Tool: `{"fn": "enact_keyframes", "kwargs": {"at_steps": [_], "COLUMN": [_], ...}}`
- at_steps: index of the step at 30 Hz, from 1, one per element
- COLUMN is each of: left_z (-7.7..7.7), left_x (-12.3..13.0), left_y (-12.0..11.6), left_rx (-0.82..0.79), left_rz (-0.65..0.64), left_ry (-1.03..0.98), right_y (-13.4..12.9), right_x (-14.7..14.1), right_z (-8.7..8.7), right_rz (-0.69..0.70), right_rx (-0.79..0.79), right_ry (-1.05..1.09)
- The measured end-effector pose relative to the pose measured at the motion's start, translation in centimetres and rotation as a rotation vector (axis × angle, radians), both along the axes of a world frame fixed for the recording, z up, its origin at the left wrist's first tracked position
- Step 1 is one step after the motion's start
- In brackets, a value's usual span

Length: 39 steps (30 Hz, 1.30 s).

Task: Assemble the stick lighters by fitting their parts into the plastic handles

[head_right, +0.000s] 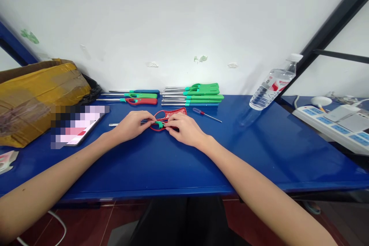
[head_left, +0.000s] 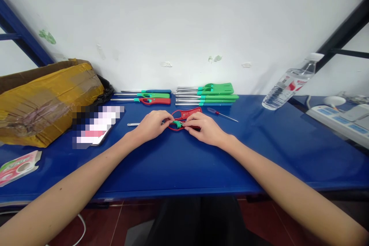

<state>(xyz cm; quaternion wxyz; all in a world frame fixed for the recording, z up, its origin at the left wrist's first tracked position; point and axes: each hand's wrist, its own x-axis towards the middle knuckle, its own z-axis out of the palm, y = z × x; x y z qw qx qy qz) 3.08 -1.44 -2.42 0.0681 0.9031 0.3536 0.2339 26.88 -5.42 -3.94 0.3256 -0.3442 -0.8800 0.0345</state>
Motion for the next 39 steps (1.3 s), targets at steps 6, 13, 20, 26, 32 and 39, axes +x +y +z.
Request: {"fn": "enact_keyframes", "kwargs": {"at_steps": [6, 13, 20, 26, 32, 39], "left_z": [0.1, 0.5, 1.0, 0.9, 0.3, 0.0], "left_x": [0.0, -0.3, -0.4, -0.2, 0.1, 0.1], "left_y": [0.0, -0.6, -1.0, -1.2, -1.1, -0.8], "left_rx": [-0.008, 0.102, 0.113, 0.108, 0.101, 0.118], "left_rz": [-0.037, -0.090, -0.085, -0.211, -0.251, -0.270], "left_ry": [0.017, 0.148, 0.121, 0.144, 0.154, 0.106], "right_y": [0.1, 0.0, -0.4, -0.3, -0.1, -0.2], "right_x": [0.0, 0.1, 0.5, 1.5, 1.3, 1.5], "right_z": [0.1, 0.0, 0.9, 1.7, 0.9, 1.3], "right_rz": [0.002, 0.009, -0.004, -0.010, 0.018, 0.025], "right_rx": [-0.012, -0.009, -0.040, -0.064, -0.064, -0.043], "right_ry": [-0.021, -0.060, -0.081, -0.113, -0.132, -0.110]}}
